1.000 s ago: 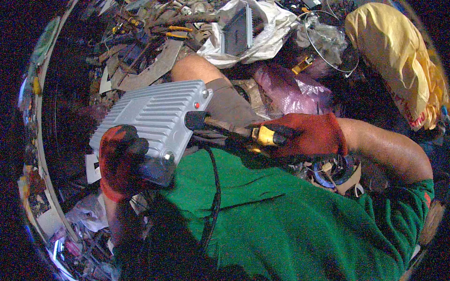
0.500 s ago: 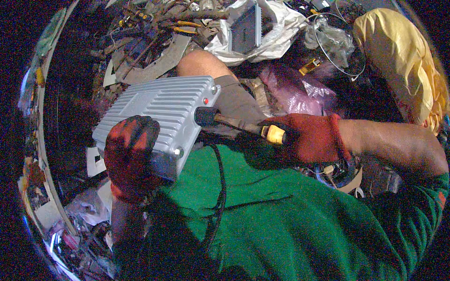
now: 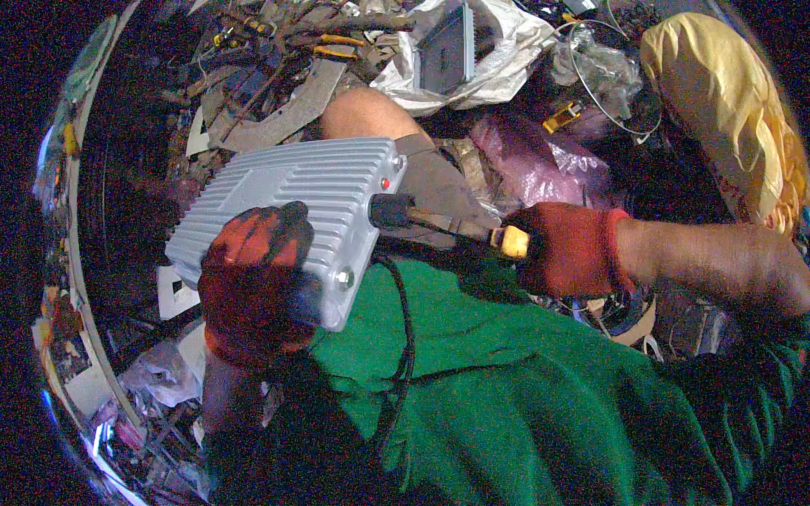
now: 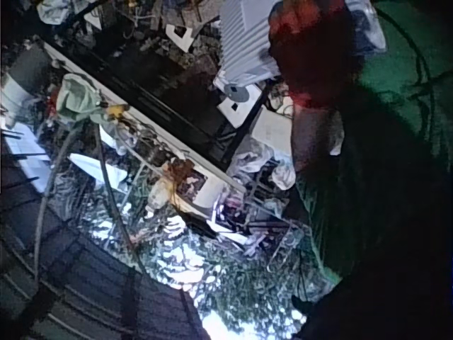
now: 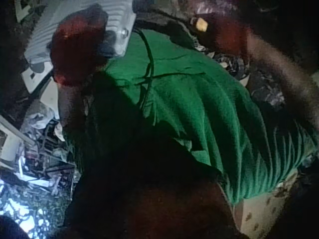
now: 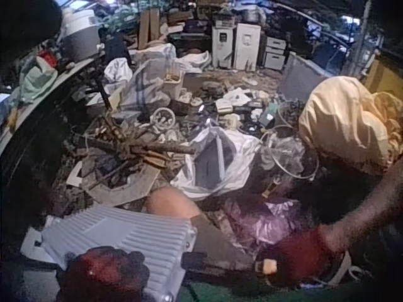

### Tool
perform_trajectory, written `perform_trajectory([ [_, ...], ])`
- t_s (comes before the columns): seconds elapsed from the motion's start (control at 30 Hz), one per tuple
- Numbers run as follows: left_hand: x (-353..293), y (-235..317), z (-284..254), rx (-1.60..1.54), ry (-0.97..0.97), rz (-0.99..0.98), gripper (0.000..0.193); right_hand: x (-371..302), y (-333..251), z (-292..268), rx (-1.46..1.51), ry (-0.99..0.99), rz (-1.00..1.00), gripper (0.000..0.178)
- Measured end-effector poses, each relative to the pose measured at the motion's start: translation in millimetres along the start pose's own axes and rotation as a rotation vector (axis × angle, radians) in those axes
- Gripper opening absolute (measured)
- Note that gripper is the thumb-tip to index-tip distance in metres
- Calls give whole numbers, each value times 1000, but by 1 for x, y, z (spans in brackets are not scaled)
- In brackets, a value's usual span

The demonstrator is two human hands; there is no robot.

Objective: The person disassembles an electronic housing by using pliers to remove components, using a hammer to break parts of the casing, and pulling out interior wires and boards.

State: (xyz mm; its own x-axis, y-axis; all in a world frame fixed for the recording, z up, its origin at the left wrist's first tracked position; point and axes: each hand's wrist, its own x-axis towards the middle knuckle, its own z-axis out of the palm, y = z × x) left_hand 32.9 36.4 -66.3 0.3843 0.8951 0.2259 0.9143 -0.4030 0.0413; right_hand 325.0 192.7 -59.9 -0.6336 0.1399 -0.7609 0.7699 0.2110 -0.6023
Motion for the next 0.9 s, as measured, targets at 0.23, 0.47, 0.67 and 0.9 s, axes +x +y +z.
perform_trajectory([
  [0.23,0,5,3,16,-9,-4,47,3,2,2,-141,122,4,38],
  [0.47,12,2,-5,-132,-44,-14,54,3,21,-4,-408,306,-52,49],
  [0.67,35,-9,-30,-146,-9,-77,71,7,26,-34,-835,721,-250,62],
  [0.9,55,-70,-42,-247,6,-65,76,-5,-34,-114,-1347,878,-410,60],
])
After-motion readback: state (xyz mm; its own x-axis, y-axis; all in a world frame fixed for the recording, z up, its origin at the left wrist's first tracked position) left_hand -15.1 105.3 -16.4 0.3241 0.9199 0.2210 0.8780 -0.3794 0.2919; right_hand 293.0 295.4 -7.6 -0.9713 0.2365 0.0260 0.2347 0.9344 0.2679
